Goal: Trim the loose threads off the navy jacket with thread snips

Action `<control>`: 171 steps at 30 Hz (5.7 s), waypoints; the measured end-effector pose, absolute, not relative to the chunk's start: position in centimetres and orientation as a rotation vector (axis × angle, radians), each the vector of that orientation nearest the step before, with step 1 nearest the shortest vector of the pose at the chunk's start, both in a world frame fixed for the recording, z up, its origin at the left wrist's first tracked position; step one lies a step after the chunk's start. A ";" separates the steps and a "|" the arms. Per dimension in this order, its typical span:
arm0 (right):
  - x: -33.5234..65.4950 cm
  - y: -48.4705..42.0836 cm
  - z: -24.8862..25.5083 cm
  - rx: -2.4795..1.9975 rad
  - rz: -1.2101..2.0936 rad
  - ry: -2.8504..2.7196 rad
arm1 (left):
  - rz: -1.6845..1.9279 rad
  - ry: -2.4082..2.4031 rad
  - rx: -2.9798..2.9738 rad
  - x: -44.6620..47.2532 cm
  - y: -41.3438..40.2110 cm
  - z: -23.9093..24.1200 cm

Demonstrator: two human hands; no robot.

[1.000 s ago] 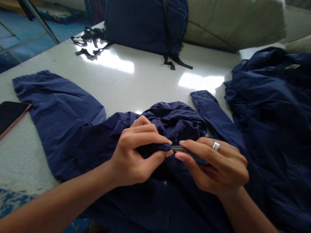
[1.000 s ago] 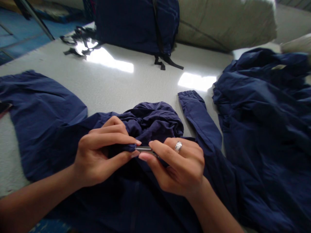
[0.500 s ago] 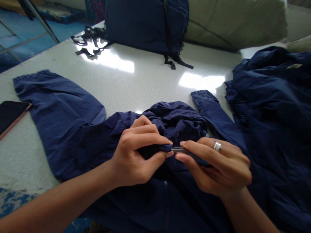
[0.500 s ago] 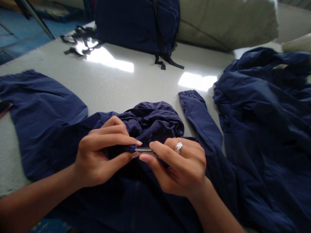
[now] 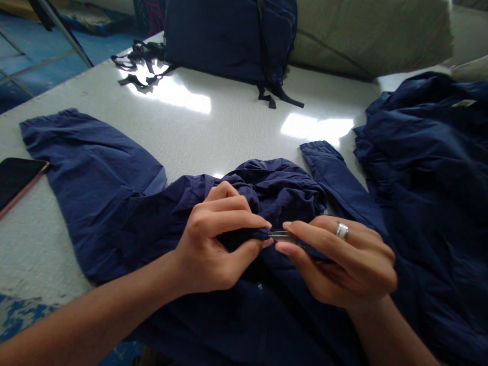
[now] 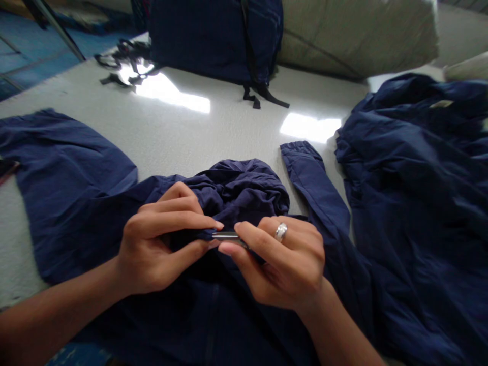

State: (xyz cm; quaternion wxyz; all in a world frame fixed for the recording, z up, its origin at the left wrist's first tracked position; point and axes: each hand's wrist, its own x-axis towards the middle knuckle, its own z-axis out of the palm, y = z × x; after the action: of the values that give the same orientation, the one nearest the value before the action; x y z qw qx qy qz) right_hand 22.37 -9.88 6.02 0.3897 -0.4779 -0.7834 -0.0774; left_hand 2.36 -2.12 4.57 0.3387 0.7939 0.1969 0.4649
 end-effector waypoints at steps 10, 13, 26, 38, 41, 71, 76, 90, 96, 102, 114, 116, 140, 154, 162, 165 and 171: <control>22.5 -10.0 6.0 -1.190 -0.179 -2.037 | 1.216 0.511 2.101 2.4 -2.1 4.5; 22.5 -10.1 6.0 -1.201 -0.189 -2.021 | 1.227 0.515 2.108 2.4 -2.2 4.5; 22.5 -10.1 5.9 -1.211 -0.207 -2.038 | 1.249 0.550 2.172 2.5 -2.4 4.5; 22.7 -10.2 5.8 -1.201 -0.321 -2.091 | 1.265 0.596 2.193 2.6 -2.6 4.2; 22.7 -10.3 5.8 -1.205 -0.338 -2.099 | 1.284 0.596 2.186 2.7 -2.6 4.1; 22.7 -10.3 5.7 -1.220 -0.379 -2.107 | 1.266 0.617 2.146 2.6 -2.7 3.8; 22.7 -10.3 5.9 -1.215 -0.405 -2.116 | 1.267 0.616 2.154 2.7 -2.7 3.9; 22.7 -10.1 5.6 -1.241 -0.276 -2.008 | 1.259 0.597 2.117 2.7 -2.7 4.1; 22.6 -10.1 5.6 -1.232 -0.239 -2.017 | 1.275 0.608 2.123 2.6 -2.7 4.2; 22.6 -10.1 5.7 -1.239 -0.256 -2.025 | 1.259 0.623 2.150 2.6 -2.8 4.2; 22.7 -10.2 5.7 -1.219 -0.324 -2.088 | 1.250 0.640 2.171 2.6 -2.8 3.9; 22.7 -10.2 5.8 -1.220 -0.341 -2.098 | 1.242 0.646 2.174 2.6 -2.8 3.8; 22.3 -10.1 5.8 -1.272 -0.243 -1.970 | 1.210 0.555 2.076 2.5 -2.4 4.4; 22.3 -10.4 5.7 -1.261 -0.256 -2.009 | 1.215 0.542 2.085 2.4 -2.4 4.3; 22.2 -10.2 5.7 -1.238 -0.213 -2.012 | 1.222 0.538 2.083 2.5 -2.3 4.3; 22.2 -10.2 5.6 -1.238 -0.216 -2.018 | 1.219 0.539 2.084 2.5 -2.3 4.3; 22.3 -10.3 5.6 -1.270 -0.262 -2.009 | 1.215 0.537 2.094 2.5 -2.4 4.3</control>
State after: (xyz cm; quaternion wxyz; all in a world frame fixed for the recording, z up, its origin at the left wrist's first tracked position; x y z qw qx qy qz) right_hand 22.29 -10.33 5.62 0.3667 -0.4942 -0.7816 -0.1020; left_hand 2.50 -2.36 4.33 0.3246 0.7987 0.2048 0.4634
